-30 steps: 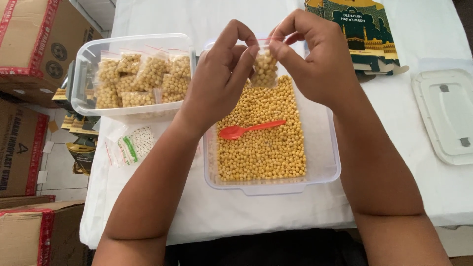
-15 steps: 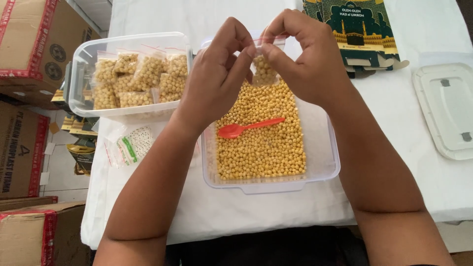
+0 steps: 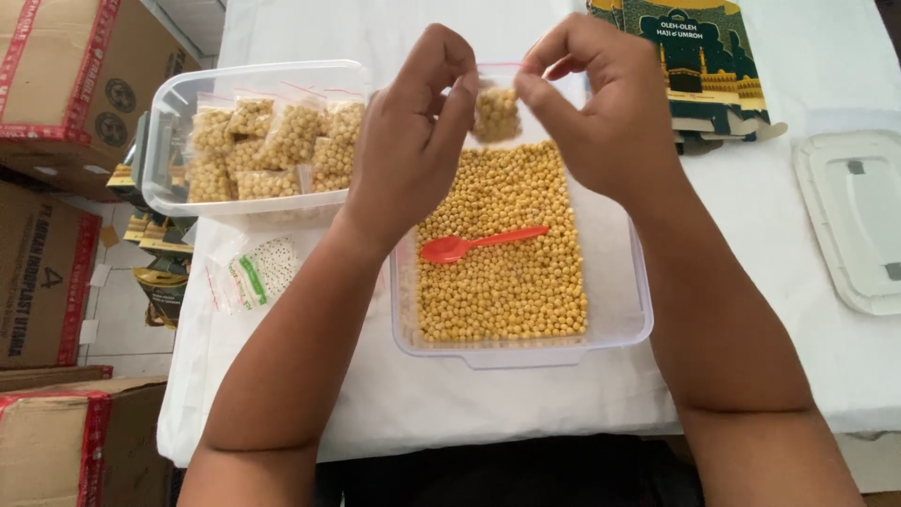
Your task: Bagging yellow beans from a large container into small plastic bags using a spoon.
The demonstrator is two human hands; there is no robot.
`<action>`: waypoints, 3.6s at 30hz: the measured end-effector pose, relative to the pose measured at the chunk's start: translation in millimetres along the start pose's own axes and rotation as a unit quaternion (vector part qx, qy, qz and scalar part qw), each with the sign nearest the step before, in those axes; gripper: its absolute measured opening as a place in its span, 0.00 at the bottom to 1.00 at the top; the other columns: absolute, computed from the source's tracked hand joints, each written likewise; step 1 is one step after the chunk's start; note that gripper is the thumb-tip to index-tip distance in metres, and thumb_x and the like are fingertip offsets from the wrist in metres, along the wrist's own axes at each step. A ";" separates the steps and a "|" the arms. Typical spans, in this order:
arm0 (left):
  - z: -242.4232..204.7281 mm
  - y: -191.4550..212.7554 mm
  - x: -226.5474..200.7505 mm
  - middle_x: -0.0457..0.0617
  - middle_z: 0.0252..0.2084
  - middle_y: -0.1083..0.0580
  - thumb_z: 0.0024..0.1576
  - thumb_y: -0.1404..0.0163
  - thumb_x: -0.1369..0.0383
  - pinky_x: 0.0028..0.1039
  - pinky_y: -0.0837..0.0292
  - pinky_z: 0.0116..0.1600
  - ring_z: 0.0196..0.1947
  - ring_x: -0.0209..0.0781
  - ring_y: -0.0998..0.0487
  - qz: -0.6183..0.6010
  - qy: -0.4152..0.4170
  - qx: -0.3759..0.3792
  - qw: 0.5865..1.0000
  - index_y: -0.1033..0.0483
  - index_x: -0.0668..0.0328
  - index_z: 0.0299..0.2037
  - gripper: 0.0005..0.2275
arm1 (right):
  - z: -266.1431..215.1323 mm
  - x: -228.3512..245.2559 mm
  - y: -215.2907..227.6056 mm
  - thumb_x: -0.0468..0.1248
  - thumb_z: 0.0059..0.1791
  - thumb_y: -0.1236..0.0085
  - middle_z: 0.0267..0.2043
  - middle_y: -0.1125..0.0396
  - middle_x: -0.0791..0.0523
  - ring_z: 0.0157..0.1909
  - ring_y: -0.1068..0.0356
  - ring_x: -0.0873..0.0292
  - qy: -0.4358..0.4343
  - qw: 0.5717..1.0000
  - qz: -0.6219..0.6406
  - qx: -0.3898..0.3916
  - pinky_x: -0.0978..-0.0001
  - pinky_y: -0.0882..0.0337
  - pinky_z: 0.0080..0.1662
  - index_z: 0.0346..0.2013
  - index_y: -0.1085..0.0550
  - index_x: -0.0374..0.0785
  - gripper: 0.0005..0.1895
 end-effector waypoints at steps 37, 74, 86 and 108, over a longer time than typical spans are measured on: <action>-36.8 121.7 88.4 0.42 0.42 0.17 0.66 0.37 0.63 0.35 0.20 0.40 0.38 0.39 0.18 0.482 -0.162 0.095 0.856 0.14 0.48 0.41 0.04 | -4.6 -35.6 -2.5 0.34 0.66 0.39 0.46 0.29 0.54 0.47 0.33 0.59 -0.019 0.996 -0.008 0.091 0.64 0.32 0.52 0.46 0.24 0.32 0.08; -144.0 88.1 27.9 0.51 0.34 0.20 0.59 0.40 0.75 0.36 0.27 0.48 0.34 0.42 0.20 0.213 -0.061 0.011 0.975 0.22 0.62 0.36 0.03 | -4.9 -39.5 7.2 0.31 0.67 0.34 0.50 0.26 0.51 0.52 0.31 0.57 0.030 0.993 -0.042 0.104 0.63 0.33 0.57 0.51 0.21 0.31 0.05; 5.5 19.3 -29.2 0.37 0.41 0.23 0.64 0.51 0.72 0.23 0.35 0.45 0.42 0.28 0.21 -0.053 -0.105 -0.006 0.993 0.27 0.53 0.44 0.03 | -9.6 49.4 31.0 0.24 0.60 0.38 0.40 0.28 0.50 0.41 0.29 0.60 0.000 0.997 0.051 0.050 0.72 0.30 0.48 0.41 0.28 0.28 0.06; 0.7 -4.1 1.1 0.43 0.25 0.39 0.66 0.55 0.59 0.27 0.45 0.32 0.25 0.35 0.42 0.017 -0.150 0.058 0.987 0.39 0.56 0.30 0.15 | -3.2 33.0 19.0 0.41 0.57 0.40 0.28 0.31 0.63 0.31 0.34 0.66 -0.072 0.985 -0.067 0.139 0.70 0.35 0.38 0.33 0.25 0.43 0.09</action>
Point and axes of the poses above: each hand's wrist, its own z-axis towards the middle knuckle, its own y-axis out of the back of the hand, x = y × z, the point moved 1 cm from there along z, towards the middle knuckle
